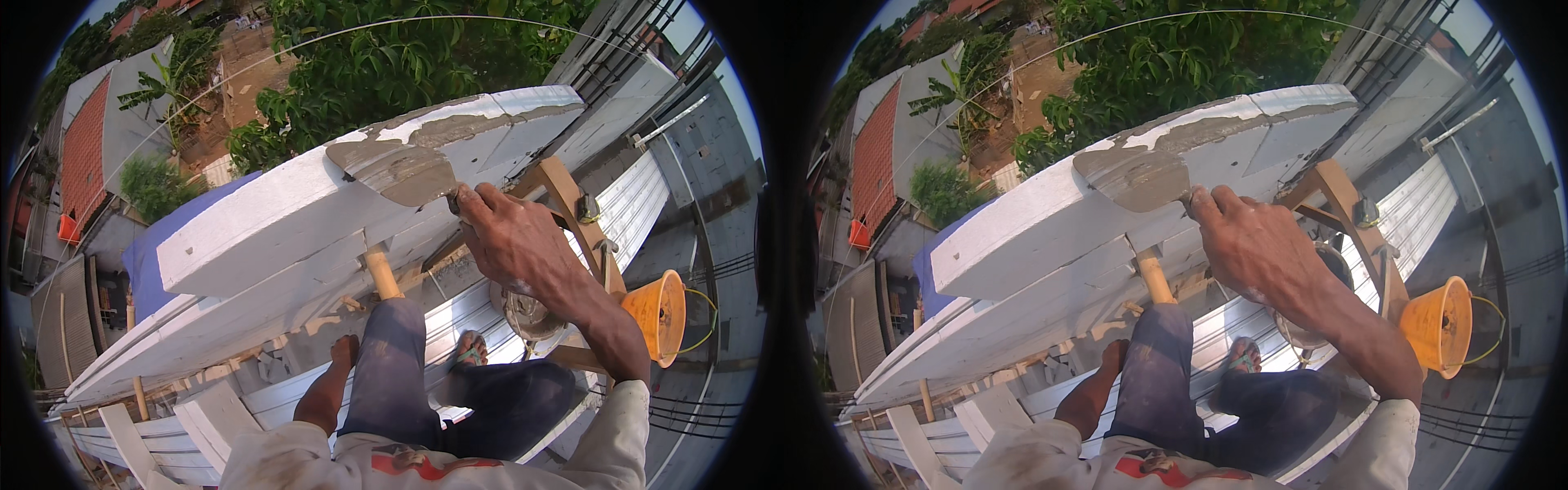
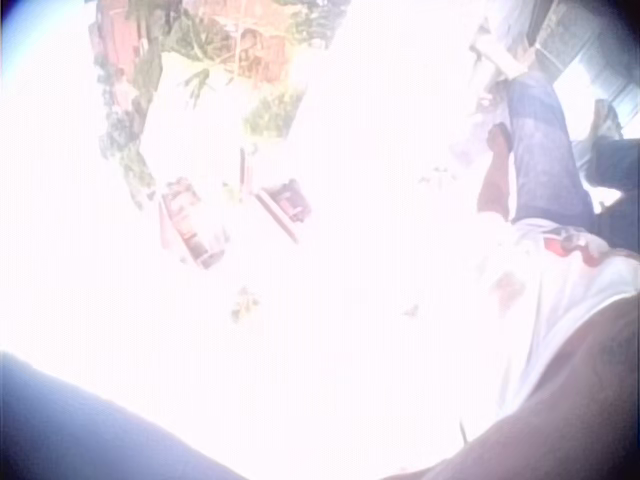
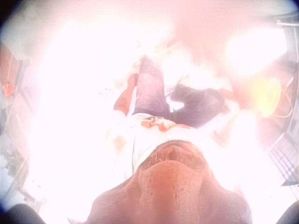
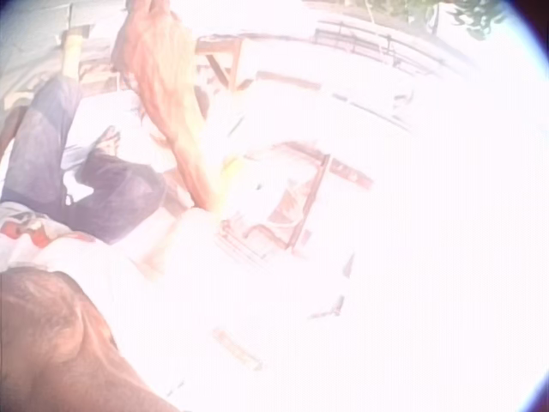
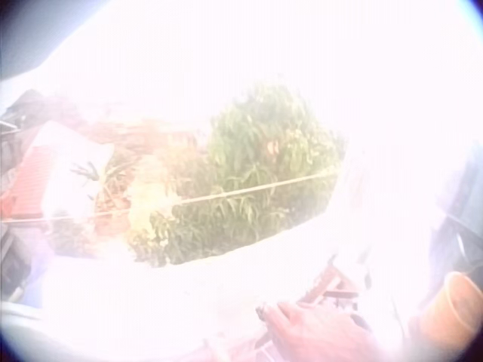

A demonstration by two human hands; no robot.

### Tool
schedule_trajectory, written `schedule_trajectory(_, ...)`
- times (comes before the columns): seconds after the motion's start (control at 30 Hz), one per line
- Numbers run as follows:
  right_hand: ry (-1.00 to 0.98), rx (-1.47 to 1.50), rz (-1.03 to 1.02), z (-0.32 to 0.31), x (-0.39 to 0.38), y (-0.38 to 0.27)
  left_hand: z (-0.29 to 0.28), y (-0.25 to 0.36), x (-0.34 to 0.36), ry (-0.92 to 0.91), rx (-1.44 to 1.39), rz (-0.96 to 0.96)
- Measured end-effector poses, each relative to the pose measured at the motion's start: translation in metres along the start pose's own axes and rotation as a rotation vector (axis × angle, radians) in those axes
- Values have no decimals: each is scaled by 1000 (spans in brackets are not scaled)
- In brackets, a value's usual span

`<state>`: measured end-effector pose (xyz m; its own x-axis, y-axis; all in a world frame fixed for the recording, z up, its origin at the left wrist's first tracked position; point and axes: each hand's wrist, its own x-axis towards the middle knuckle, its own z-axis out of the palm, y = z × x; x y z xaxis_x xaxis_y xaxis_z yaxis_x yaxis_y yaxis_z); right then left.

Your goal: The person applies mortar to a wall using a trowel, then positions and secures white rectangular siding panels with a hammer. The process involves repeatedly scooping mortar, spreading it on the wall, aligning panels, and tapping them into place.

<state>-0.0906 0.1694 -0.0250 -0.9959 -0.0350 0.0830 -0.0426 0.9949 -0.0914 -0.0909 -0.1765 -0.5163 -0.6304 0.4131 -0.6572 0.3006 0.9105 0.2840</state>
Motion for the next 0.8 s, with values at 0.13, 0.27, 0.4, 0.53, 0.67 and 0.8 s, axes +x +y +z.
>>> schedule_trajectory(0.13,-27,-223,80,-11,39,20,-13,5,-7,-2,29,2)
schedule_trajectory(0.27,-105,-270,332,-40,49,80,1,-6,2,39,20,33)
schedule_trajectory(0.4,58,22,607,-23,-33,126,13,-4,12,10,-69,74)
schedule_trajectory(0.53,131,247,725,27,-148,127,37,-65,34,45,-420,89)
schedule_trajectory(0.67,-186,180,1032,95,-257,138,16,-33,10,30,-330,160)
schedule_trajectory(0.8,-163,65,992,206,-306,168,19,-64,15,76,-666,227)
